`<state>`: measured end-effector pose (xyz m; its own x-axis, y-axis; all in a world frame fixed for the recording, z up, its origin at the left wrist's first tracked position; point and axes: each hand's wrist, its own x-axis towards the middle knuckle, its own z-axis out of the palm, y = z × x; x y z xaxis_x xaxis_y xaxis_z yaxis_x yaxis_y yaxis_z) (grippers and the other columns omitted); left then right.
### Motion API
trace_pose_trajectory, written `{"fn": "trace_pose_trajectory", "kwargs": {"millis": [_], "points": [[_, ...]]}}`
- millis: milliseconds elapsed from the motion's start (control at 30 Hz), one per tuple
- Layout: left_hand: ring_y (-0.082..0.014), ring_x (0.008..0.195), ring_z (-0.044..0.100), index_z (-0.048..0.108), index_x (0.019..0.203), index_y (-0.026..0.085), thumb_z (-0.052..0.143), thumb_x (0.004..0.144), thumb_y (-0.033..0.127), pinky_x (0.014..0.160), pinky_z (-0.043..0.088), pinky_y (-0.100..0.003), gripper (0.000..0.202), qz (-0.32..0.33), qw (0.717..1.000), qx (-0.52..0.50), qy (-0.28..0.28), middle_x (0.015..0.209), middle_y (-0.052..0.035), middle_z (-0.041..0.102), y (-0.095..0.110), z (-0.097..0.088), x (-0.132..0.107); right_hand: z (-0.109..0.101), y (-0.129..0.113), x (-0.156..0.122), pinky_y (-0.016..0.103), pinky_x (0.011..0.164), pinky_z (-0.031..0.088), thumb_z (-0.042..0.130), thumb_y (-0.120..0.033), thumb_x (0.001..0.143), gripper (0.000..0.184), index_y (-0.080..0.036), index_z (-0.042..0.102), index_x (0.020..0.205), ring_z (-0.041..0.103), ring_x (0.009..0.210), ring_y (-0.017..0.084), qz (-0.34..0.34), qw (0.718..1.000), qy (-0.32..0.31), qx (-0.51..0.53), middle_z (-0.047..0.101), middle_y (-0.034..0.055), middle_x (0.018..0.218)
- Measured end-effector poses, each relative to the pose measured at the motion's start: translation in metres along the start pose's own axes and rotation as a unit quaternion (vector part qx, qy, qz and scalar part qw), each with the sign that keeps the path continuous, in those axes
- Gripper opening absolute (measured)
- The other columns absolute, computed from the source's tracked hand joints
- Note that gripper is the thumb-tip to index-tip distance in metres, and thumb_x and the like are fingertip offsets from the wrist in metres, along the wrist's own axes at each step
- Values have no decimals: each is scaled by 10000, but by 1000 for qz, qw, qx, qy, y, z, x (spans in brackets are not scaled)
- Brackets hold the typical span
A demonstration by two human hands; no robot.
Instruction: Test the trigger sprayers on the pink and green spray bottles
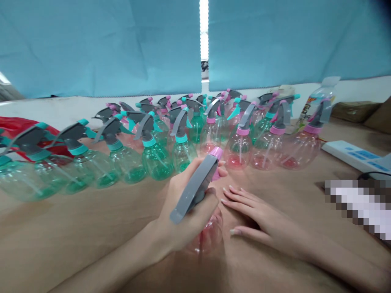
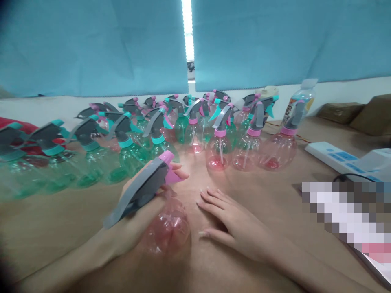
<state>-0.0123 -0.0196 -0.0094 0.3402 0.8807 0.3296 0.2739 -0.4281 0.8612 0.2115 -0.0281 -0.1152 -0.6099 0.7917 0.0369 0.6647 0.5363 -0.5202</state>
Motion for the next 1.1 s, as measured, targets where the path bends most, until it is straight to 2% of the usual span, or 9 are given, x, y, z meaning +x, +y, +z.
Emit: {"fn": "trace_pose_trajectory", "kwargs": {"millis": [100,200,400,533,667,800,867,1000,1100], "points": [[-128,496,340,531,888,226,485,711,143,501,345,-286,200,1,1000,-3,-7,601,63,391,2,-1,-1,0,0,0,540,1179,218,520,-581,934,666,-288,336,1503,207,1464,299,-5,1000,8,5,291,37,1581],[-130,502,354,522,885,224,480,716,140,515,352,-289,194,10,1000,-1,-1,600,66,379,4,-3,-2,1,1,-1,538,1181,210,524,-569,937,663,-300,322,1507,200,1465,297,-9,1000,14,7,279,31,1586],[-153,645,564,506,851,218,480,704,124,644,473,-305,176,15,1000,-2,-1,758,14,573,7,-4,-3,1,2,-1,532,1183,211,529,-570,934,664,-304,323,1506,202,1465,294,-13,1000,9,10,271,23,1587],[-167,653,599,547,874,219,502,700,138,655,500,-329,197,12,1000,3,-4,804,1,630,5,-4,-1,1,1,-1,527,1184,215,530,-570,932,662,-310,323,1505,202,1466,293,-12,1000,16,17,277,19,1585],[-165,649,597,604,1011,240,525,702,122,648,506,-342,341,2,1000,10,-2,923,-5,675,1,-4,-1,0,1,-1,524,1187,209,536,-571,929,661,-313,331,1502,202,1465,295,-11,999,20,22,277,18,1585],[-164,658,606,599,1142,251,545,727,109,633,516,-324,442,-10,1000,7,2,955,-12,694,0,-3,-2,-1,-1,-1,524,1188,203,522,-582,931,660,-303,341,1500,192,1468,292,-4,1000,10,16,264,19,1589],[-178,725,637,582,1185,245,551,740,110,662,538,-323,466,-11,1000,-3,0,1029,-33,698,-1,-2,-2,-2,-1,0,524,1188,202,518,-585,932,664,-299,335,1503,190,1469,290,-2,1000,6,14,266,21,1589],[-248,1064,637,569,1218,252,559,758,125,849,558,-357,477,0,999,-33,-11,1253,-63,647,0,0,-1,-1,0,0,530,1188,196,528,-576,930,674,-315,308,1511,189,1469,293,-8,1000,10,20,279,17,1588],[-260,1138,617,588,1200,257,563,750,119,891,551,-359,471,6,999,-48,-20,1294,-59,632,-1,0,0,0,2,-1,535,1186,199,535,-567,931,676,-320,300,1514,198,1466,300,-15,1000,13,19,284,24,1587]]}}
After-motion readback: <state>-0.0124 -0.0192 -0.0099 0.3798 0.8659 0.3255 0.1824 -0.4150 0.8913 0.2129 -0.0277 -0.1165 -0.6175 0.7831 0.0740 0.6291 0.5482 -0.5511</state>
